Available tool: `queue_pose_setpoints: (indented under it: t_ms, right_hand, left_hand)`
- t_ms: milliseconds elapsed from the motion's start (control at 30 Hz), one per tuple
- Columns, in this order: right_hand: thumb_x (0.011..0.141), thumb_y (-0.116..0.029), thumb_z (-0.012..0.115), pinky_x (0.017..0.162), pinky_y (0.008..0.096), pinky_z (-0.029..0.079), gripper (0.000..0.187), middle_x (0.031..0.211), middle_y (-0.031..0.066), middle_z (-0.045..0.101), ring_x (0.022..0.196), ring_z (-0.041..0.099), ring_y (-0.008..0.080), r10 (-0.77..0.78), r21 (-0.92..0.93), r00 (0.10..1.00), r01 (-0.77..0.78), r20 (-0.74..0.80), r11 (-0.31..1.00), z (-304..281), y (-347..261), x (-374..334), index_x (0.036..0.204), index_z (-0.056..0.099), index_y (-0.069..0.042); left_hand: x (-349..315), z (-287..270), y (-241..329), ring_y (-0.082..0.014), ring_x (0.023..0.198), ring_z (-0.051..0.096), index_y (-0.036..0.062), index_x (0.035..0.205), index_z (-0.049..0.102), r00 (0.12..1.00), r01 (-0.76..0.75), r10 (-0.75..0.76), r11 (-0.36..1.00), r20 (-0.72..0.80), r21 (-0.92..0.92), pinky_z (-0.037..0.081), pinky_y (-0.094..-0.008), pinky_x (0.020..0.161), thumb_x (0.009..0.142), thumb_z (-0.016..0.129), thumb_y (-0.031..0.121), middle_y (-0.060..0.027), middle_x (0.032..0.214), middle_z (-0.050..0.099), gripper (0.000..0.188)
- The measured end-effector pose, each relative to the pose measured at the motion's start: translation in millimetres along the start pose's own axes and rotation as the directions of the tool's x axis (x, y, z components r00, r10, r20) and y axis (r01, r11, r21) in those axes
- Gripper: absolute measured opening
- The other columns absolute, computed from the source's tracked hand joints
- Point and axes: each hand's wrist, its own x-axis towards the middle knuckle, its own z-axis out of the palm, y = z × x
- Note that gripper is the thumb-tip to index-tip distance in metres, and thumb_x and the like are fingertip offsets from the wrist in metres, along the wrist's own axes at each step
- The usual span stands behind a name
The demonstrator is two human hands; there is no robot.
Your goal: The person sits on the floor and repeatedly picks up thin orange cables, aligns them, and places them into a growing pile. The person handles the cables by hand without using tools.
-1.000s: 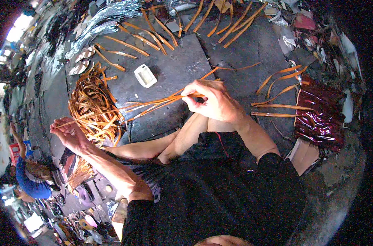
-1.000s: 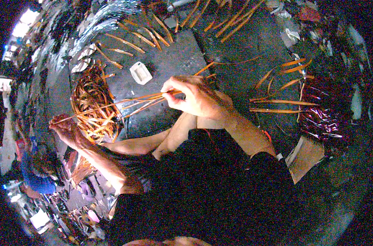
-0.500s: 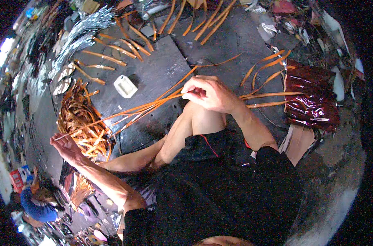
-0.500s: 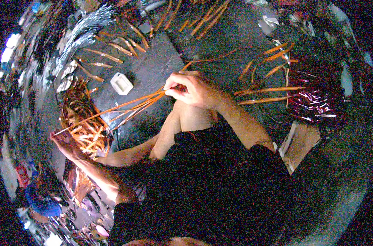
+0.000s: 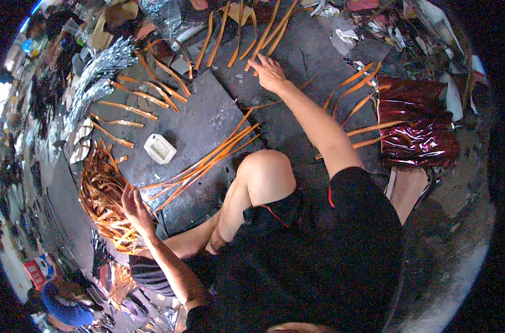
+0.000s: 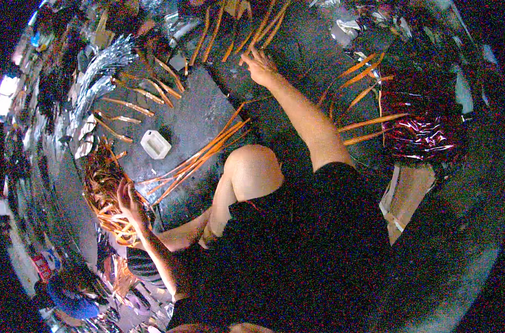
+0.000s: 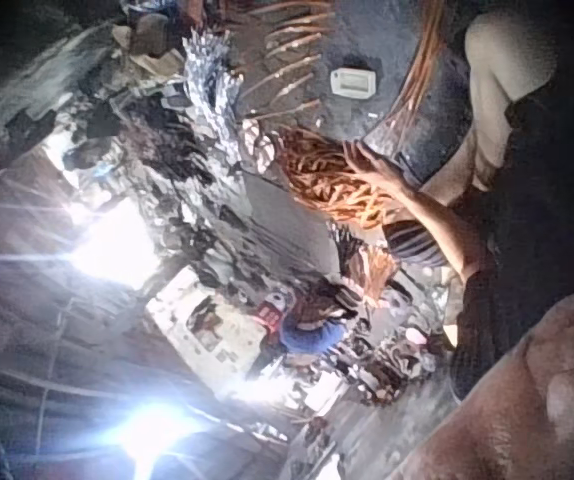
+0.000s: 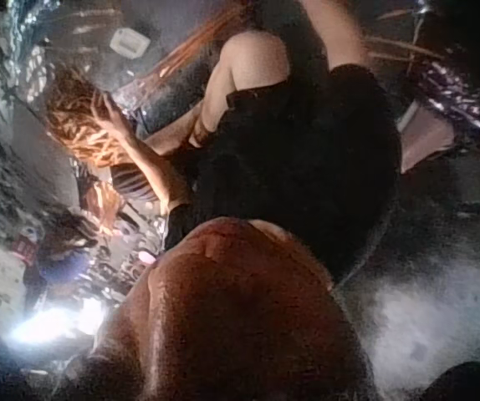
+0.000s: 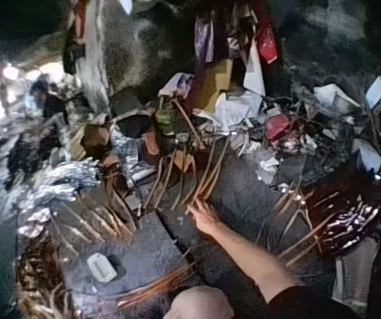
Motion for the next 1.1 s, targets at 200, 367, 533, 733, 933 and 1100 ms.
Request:
queue_pose_setpoints:
  t_ms: [200,367,533,733,933,1100]
  right_hand:
    - [0.094,-0.012,0.048,0.119,0.0505,0.019,0.023,0.141,0.0128,0.048,0.137,0.038,0.0291,-0.079,-0.274,0.992,0.102,0.094,0.956,-13.4,40.7,-2.2,0.114,0.060,-0.008]
    - [0.096,-0.017,0.053,0.102,0.0438,0.038,0.016,0.100,0.0067,0.065,0.106,0.058,0.0275,-0.083,0.249,0.994,0.063,0.072,0.966,-93.6,-29.3,-54.7,0.103,0.061,-0.004]
    - [0.095,-0.008,0.056,0.071,0.0300,0.050,0.015,0.089,0.0087,0.066,0.077,0.063,0.0154,-0.186,0.742,0.983,0.133,-0.012,0.657,-151.4,-130.5,-108.1,0.107,0.062,-0.001]
    - [0.091,-0.011,0.066,0.074,0.0345,0.053,0.023,0.096,0.0124,0.069,0.086,0.069,0.0240,-0.282,0.794,0.958,0.212,-0.053,0.570,-180.3,-212.1,-137.1,0.112,0.062,-0.004]
    - [0.082,-0.010,0.074,0.072,0.0368,0.055,0.029,0.094,0.0115,0.068,0.083,0.069,0.0280,-0.333,0.691,0.921,0.374,-0.201,0.618,-179.7,-247.7,-143.9,0.108,0.061,-0.005]
    - [0.081,-0.005,0.073,0.066,0.0347,0.054,0.019,0.085,0.0099,0.066,0.076,0.069,0.0257,-0.360,0.686,0.883,0.463,-0.302,0.561,-191.5,-265.5,-139.0,0.096,0.061,-0.005]
  left_hand:
    - [-14.9,9.3,17.9,-0.0180,0.106,0.059,-0.0013,0.128,0.055,0.997,-0.039,0.038,0.999,0.068,0.017,0.045,-0.0315,0.097,0.100,0.056,0.016,-0.0123,0.118,0.063,0.033]
    - [-34.4,43.8,57.3,-0.0155,0.106,0.059,0.0005,0.125,0.059,0.970,0.095,-0.078,0.993,0.232,-0.063,0.045,-0.0308,0.096,0.098,0.058,0.013,-0.0091,0.116,0.064,0.029]
    - [-38.6,125.9,137.9,-0.0152,0.103,0.060,0.0017,0.122,0.061,0.849,0.241,0.001,0.890,0.528,-0.388,0.046,-0.0301,0.095,0.095,0.063,0.014,-0.0088,0.111,0.065,0.030]
    - [-32.5,121.4,167.7,-0.0088,0.078,0.062,0.0014,0.101,0.066,0.881,0.235,-0.006,0.873,0.472,-0.427,0.052,-0.0235,0.073,0.094,0.066,0.017,-0.0040,0.087,0.068,0.017]
    - [-41.0,82.6,174.0,-0.0068,0.070,0.060,0.0016,0.093,0.066,0.942,0.103,0.038,0.914,0.334,-0.393,0.049,-0.0221,0.067,0.093,0.067,0.016,-0.0014,0.079,0.067,0.014]
    - [-45.4,61.6,188.6,-0.0076,0.074,0.060,0.0011,0.098,0.066,0.960,0.056,0.066,0.908,0.272,-0.415,0.049,-0.0231,0.071,0.093,0.068,0.015,-0.0016,0.082,0.066,0.015]
